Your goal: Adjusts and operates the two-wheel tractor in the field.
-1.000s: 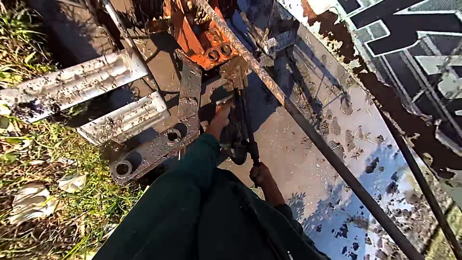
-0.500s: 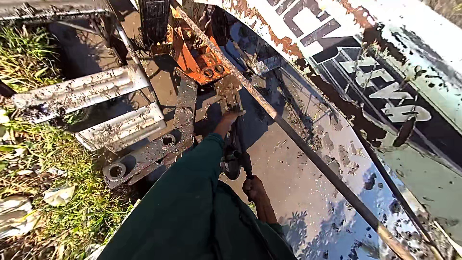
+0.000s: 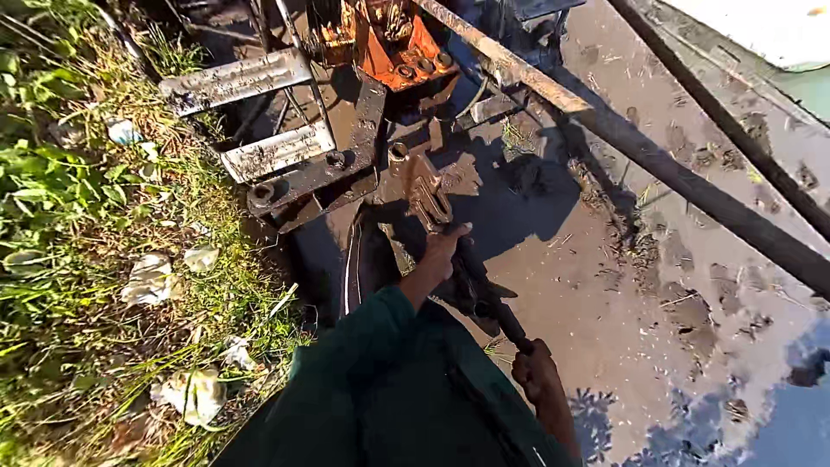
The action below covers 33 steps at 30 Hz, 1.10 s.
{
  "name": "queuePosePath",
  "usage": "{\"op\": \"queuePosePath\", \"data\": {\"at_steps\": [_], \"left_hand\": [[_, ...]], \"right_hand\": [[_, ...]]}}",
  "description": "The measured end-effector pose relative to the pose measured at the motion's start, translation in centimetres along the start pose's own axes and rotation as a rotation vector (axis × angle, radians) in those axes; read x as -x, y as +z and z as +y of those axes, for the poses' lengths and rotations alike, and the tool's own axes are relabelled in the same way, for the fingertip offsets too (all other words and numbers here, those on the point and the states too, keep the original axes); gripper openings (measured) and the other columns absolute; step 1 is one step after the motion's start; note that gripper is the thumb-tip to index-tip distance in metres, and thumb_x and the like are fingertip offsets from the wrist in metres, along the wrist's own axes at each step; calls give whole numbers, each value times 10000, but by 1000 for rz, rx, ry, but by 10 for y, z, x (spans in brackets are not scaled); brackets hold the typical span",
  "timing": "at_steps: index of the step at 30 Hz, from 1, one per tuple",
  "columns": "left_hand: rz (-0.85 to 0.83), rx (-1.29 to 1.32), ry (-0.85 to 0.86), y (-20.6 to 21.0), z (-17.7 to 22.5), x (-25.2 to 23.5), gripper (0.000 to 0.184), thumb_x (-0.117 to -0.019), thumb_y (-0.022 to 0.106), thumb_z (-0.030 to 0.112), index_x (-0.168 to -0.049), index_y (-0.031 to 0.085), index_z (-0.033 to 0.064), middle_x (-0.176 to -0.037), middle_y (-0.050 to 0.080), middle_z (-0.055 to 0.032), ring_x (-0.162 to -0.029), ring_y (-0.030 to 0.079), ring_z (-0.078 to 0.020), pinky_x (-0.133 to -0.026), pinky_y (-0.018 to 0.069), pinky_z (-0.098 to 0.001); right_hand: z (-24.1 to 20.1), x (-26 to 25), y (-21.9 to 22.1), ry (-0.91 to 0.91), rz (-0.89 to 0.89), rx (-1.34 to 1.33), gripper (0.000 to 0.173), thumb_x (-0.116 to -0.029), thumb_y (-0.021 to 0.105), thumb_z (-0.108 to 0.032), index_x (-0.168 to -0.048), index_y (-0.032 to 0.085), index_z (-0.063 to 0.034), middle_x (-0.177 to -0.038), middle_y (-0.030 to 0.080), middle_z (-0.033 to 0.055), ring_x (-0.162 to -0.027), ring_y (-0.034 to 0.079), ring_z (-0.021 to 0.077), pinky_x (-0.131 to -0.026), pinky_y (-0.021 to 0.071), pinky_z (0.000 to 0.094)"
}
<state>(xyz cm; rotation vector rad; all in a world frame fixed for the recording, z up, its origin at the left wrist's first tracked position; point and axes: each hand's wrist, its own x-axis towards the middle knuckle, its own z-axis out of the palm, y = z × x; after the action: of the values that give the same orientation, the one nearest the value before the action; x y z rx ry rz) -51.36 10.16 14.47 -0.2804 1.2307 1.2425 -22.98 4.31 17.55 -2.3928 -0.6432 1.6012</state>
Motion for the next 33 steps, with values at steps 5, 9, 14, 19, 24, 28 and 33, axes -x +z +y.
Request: {"op": "queuePosePath", "data": {"at_steps": [5, 9, 14, 19, 24, 28, 33], "left_hand": [[146, 267, -61, -6, -20, 51, 238, -969, 700, 108, -1161, 607, 2, -933, 662, -117, -794, 662, -199, -731, 584, -350], [239, 358, -83, -19, -26, 52, 211, -952, 707, 114, -1117, 614, 22, -889, 650, -111, -743, 650, -207, -676, 577, -358], [269, 369, -65, -29, -13, 72, 167, -953, 677, 36, -1091, 585, 20, -844, 620, -99, -705, 631, -188, -650, 569, -326], [230, 305, -5, -32, 4, 74, 170, -973, 674, 74, -1111, 594, 17, -861, 643, -95, -727, 649, -183, -677, 576, -321], [199, 276, 63, -58, 17, 50, 136, -998, 636, 72, -1110, 585, 13, -836, 638, -83, -689, 639, -163, -654, 569, -303], [78, 6, 192, -89, 16, 48, 245, -1030, 605, 91, -1235, 562, -39, -1024, 664, -93, -905, 657, -126, -856, 564, -298], [147, -348, 271, -139, 55, 110, 100, -1005, 573, 17, -1071, 643, -11, -831, 669, 9, -685, 628, -32, -669, 558, -213]], "right_hand": [[-7, 19, -36, -71, 19, 106, 383, -1129, 252, -300, -865, 454, -109, -451, 306, -72, -330, 303, 37, -331, 297, 205], [-17, 33, -34, -80, 12, 114, 385, -1129, 275, -291, -825, 435, -119, -444, 295, -68, -326, 287, 42, -326, 285, 211], [-19, 68, -19, -79, -17, 141, 333, -1133, 260, -237, -883, 426, -91, -453, 306, -74, -323, 308, 18, -333, 312, 177], [-26, 71, -12, -82, -69, 149, 313, -1131, 251, -217, -904, 422, -85, -462, 321, -69, -331, 325, 25, -338, 329, 185], [-27, 85, 28, -63, -91, 111, 308, -1134, 257, -217, -912, 421, -82, -464, 314, -85, -334, 322, 2, -349, 330, 161], [-24, 90, 49, -62, -80, 151, 302, -1129, 261, -178, -903, 429, -67, -471, 326, -86, -344, 335, -3, -367, 345, 153], [-37, 92, 53, -55, -95, 281, 231, -1110, 269, -112, -962, 430, -38, -522, 329, -77, -380, 340, 4, -406, 362, 163]]}}
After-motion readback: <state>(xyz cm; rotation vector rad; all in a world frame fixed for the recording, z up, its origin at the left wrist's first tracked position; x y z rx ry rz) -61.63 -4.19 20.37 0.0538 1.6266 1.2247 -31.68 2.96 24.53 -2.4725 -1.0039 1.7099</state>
